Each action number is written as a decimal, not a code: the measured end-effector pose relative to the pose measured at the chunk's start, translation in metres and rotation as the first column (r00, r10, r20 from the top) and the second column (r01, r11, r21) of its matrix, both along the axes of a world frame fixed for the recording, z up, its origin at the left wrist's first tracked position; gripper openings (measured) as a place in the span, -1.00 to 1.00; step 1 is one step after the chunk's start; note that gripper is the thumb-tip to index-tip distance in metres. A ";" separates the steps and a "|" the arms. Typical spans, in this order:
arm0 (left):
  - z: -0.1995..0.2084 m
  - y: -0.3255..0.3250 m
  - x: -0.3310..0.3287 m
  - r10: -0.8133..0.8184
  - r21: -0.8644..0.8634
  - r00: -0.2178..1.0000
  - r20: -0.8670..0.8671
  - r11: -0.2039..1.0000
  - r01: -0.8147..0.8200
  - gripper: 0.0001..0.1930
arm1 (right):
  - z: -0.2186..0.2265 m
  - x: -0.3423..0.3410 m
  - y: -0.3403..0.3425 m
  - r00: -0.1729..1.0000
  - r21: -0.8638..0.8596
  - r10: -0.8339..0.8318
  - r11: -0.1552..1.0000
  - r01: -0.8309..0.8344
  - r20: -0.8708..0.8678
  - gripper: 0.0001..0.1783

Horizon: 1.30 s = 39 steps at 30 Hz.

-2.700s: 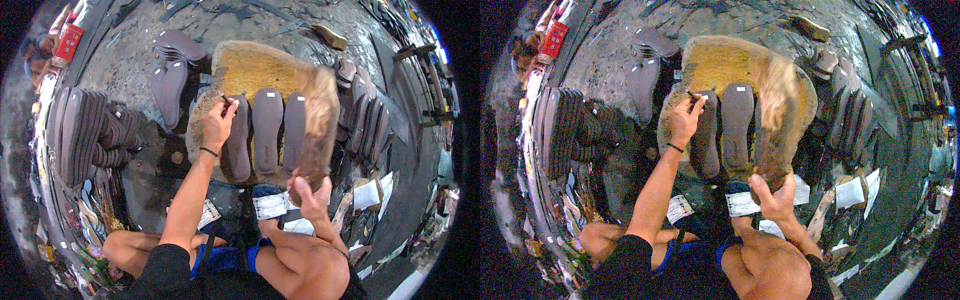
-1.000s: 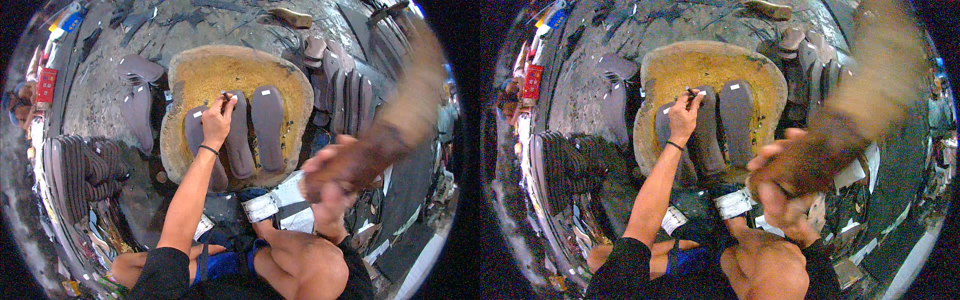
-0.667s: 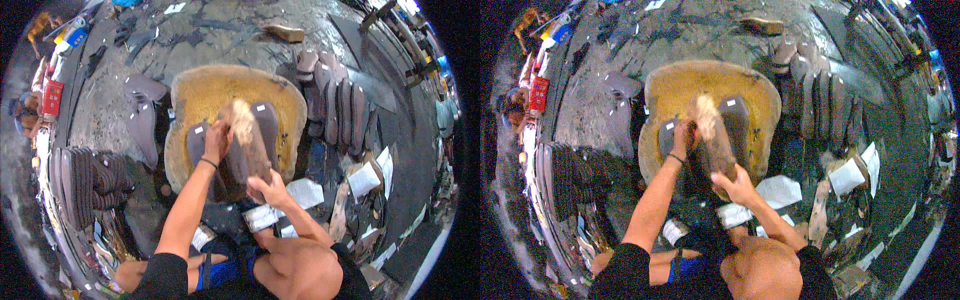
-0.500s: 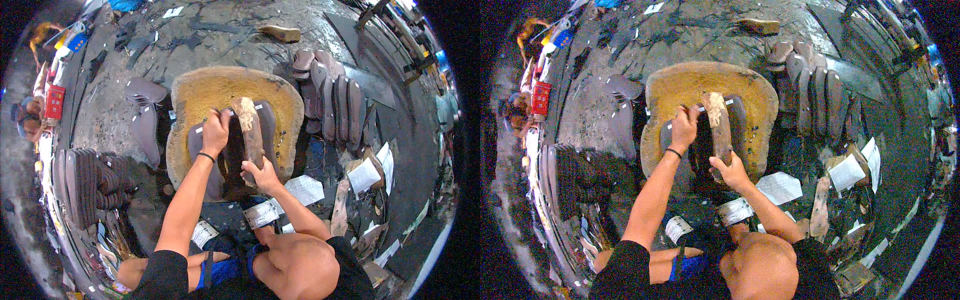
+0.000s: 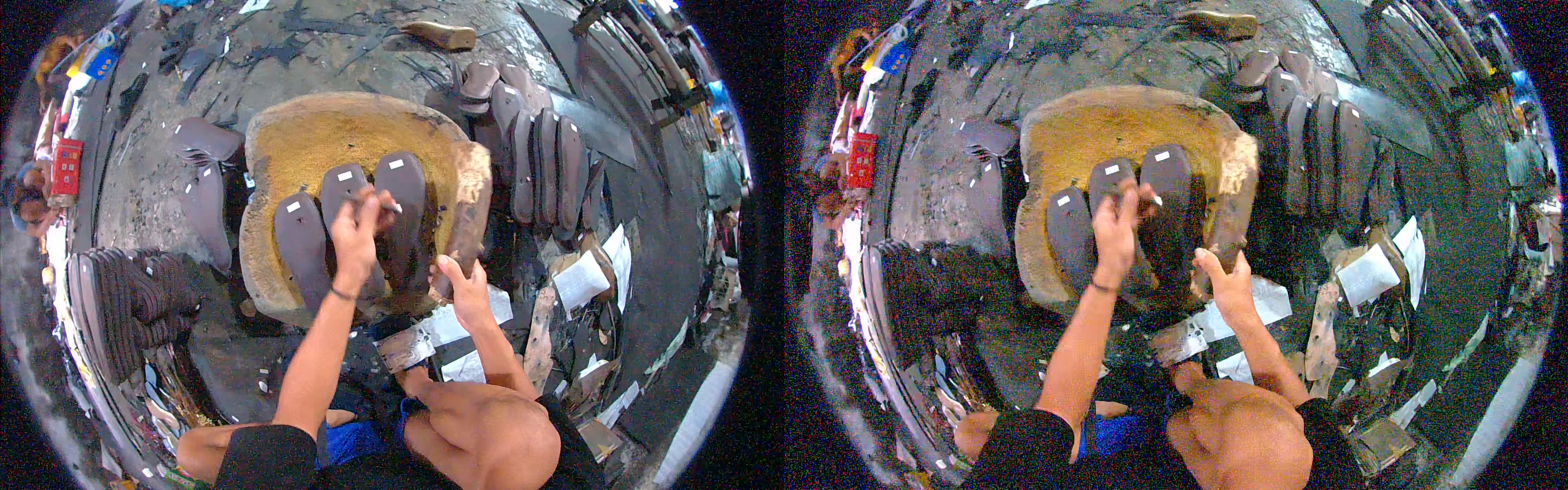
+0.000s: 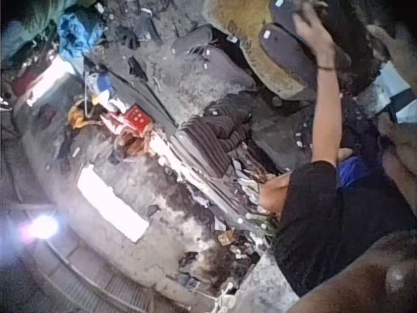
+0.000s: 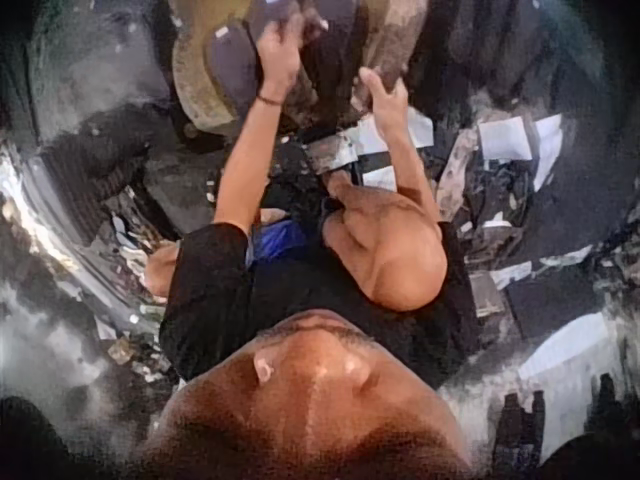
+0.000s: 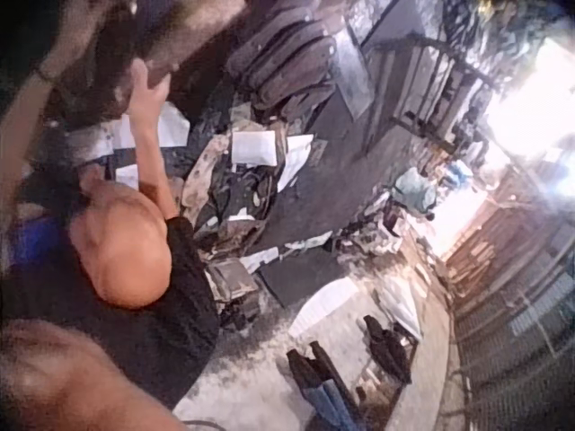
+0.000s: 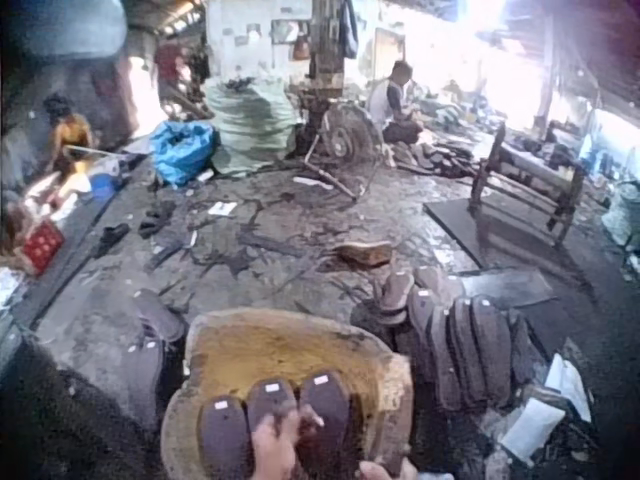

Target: The person sits on the floor and uses a hammer to drive small metal fasteners into the straps of several gray sandals placed on a wooden block. The person repeatedly picks up sandals, positions them, hammers the fasteners, and sets the finished sandals aside.

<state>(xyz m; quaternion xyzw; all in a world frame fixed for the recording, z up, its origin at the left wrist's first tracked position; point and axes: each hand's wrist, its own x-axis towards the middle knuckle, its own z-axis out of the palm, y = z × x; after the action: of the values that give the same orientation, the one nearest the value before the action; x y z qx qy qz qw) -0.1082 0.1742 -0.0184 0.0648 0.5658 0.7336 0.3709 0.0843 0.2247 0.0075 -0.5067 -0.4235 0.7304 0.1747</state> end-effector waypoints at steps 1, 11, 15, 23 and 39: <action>-0.005 0.013 -0.015 0.015 0.037 0.999 -0.040 0.999 -0.013 -0.72 | 0.007 0.000 -0.001 1.000 0.034 -0.001 0.999 0.001 0.010 -0.65; -0.030 0.057 -0.027 -0.070 -0.152 0.916 -0.394 0.988 0.010 -0.79 | 0.055 0.010 -0.006 0.999 0.230 0.028 0.973 -0.035 0.030 -0.66; -0.021 0.052 -0.022 -0.187 -0.327 0.687 -0.703 0.942 -0.079 -0.81 | 0.147 -0.004 0.017 0.980 0.421 0.057 0.907 0.029 -0.191 -0.22; -0.057 0.041 -0.022 -0.358 -0.344 0.558 -0.749 0.929 0.134 -0.73 | 0.002 0.010 0.033 0.888 0.490 0.399 0.740 -0.460 0.231 -0.58; 0.041 -0.048 0.061 -0.241 -0.302 0.925 -0.295 0.942 0.149 -0.70 | 0.019 0.026 -0.034 0.925 -0.461 -0.178 0.887 0.004 -0.335 -0.66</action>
<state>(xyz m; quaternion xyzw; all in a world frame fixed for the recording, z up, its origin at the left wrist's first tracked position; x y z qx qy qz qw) -0.0471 0.1264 0.0222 0.1900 0.7063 0.5861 0.3487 0.1100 0.1910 0.0262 -0.4071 -0.1770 0.8812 0.1626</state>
